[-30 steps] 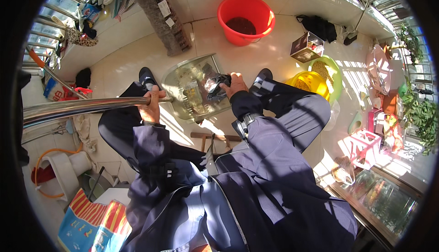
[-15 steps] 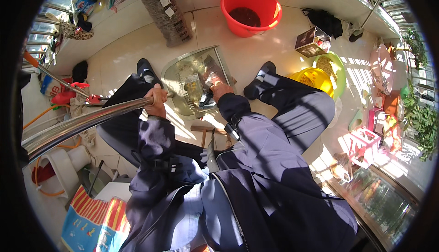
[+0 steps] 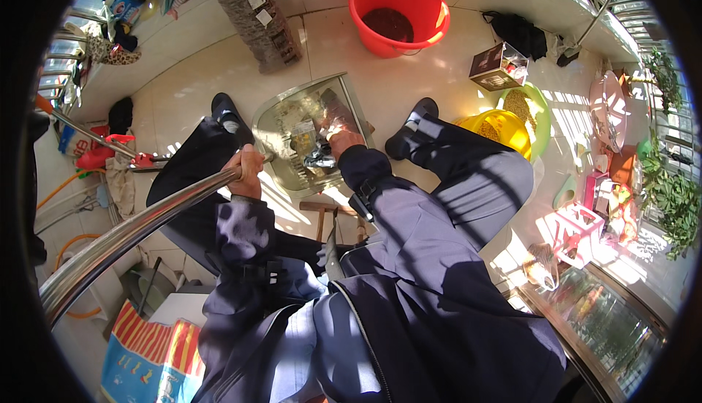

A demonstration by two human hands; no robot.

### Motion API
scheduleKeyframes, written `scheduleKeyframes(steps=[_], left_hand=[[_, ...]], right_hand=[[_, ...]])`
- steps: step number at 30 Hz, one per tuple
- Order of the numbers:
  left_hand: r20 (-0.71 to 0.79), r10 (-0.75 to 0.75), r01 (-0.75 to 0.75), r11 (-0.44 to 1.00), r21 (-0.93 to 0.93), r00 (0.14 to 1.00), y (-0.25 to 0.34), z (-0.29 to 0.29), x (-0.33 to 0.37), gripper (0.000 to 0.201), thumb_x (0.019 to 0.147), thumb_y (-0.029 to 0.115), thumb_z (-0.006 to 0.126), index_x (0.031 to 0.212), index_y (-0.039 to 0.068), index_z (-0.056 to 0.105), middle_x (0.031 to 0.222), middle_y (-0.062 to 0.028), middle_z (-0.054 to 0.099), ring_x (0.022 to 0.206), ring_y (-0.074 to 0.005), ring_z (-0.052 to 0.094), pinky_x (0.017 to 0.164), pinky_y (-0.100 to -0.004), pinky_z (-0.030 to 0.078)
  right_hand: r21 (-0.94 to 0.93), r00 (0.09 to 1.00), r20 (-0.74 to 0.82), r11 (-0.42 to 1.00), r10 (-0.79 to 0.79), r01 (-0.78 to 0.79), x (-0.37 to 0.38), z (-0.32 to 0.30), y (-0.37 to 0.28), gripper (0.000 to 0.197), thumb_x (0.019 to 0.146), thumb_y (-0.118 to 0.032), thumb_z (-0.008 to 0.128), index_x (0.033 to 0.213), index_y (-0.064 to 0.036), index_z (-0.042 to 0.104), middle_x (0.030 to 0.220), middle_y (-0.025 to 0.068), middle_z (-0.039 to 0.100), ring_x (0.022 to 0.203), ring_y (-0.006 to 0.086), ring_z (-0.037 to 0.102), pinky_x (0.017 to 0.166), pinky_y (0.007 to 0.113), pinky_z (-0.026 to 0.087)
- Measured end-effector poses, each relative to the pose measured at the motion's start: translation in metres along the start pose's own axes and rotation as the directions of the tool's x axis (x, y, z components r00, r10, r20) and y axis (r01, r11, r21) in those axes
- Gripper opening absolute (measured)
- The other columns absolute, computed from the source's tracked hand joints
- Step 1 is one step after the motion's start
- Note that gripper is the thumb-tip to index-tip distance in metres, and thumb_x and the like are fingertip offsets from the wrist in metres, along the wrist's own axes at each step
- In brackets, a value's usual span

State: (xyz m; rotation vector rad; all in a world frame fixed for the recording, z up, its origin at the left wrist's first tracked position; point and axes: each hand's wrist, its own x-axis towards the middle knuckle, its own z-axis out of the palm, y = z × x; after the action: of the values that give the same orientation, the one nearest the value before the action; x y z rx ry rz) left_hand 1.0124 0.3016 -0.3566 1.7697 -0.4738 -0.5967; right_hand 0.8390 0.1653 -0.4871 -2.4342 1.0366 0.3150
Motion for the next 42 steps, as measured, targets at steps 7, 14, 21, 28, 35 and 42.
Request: scheduleKeyframes(steps=[7,14,21,28,35,42], left_hand=[[-0.034,0.027,-0.028,0.999,-0.021,0.999,0.001,0.004,0.0,0.042,0.093,0.025,0.056,0.058,0.001,0.053,0.055,-0.0022,0.049,0.052,-0.0097,0.042,0.052,-0.0262,0.034],[-0.016,0.025,-0.026,0.999,-0.048,1.0,0.006,0.006,0.0,0.042,0.093,0.024,0.057,0.059,0.001,0.053,0.055,-0.0021,0.049,0.052,-0.0094,0.042,0.052,-0.0253,0.033],[-0.013,0.024,-0.025,0.998,-0.065,1.0,0.003,0.005,0.001,0.041,0.093,0.026,0.057,0.06,0.001,0.054,0.055,-0.0019,0.05,0.051,-0.0092,0.042,0.051,-0.0251,0.033],[-0.004,0.033,-0.033,0.999,-0.005,0.999,0.001,0.003,0.001,0.043,0.093,0.028,0.056,0.061,0.001,0.054,0.056,-0.002,0.05,0.051,-0.0094,0.042,0.051,-0.0254,0.034],[-0.006,0.002,-0.002,1.0,-0.019,1.0,0.01,0.004,0.0,0.042,0.094,0.026,0.055,0.061,0.0,0.054,0.056,-0.0023,0.05,0.052,-0.0094,0.042,0.05,-0.0254,0.033],[0.081,-0.03,0.029,1.0,0.008,0.996,0.018,-0.003,0.0,0.038,0.092,0.026,0.055,0.069,-0.003,0.059,0.056,-0.0002,0.048,0.054,-0.0077,0.041,0.05,-0.0247,0.031]], right_hand=[[0.036,0.975,0.207,0.997,-0.078,0.072,0.0,0.004,-0.014,0.019,0.085,-0.02,0.052,0.093,-0.0147,0.067,0.099,0.011,0.066,0.096,0.0311,0.063,0.081,0.044,0.051],[0.488,0.975,-0.052,0.858,0.215,-0.163,0.022,-0.064,0.045,0.043,0.064,-0.029,0.08,0.1,-0.0081,0.069,0.09,0.016,0.069,0.088,0.032,0.066,0.079,0.038,0.051],[0.895,0.98,-0.098,0.447,0.171,0.011,0.013,-0.045,0.054,0.037,0.07,-0.011,0.074,0.104,-0.0022,0.064,0.074,0.0063,0.066,0.059,0.014,0.062,0.056,0.033,0.052],[0.483,0.945,-0.168,0.859,0.281,-0.17,0.019,-0.034,0.049,0.04,0.071,-0.022,0.068,0.111,-0.0132,0.064,0.097,0.0193,0.066,0.092,0.032,0.065,0.082,0.04,0.051],[0.341,0.867,-0.26,0.88,0.425,-0.33,0.042,-0.049,0.014,0.043,0.074,-0.027,0.071,0.112,-0.014,0.056,0.108,0.0178,0.055,0.096,0.0405,0.059,0.081,0.046,0.049],[0.162,0.942,-0.101,0.94,0.319,-0.301,0.072,-0.041,-0.021,0.023,0.084,-0.021,0.059,0.103,-0.0092,0.055,0.106,0.0194,0.049,0.092,0.0398,0.06,0.078,0.048,0.048]])
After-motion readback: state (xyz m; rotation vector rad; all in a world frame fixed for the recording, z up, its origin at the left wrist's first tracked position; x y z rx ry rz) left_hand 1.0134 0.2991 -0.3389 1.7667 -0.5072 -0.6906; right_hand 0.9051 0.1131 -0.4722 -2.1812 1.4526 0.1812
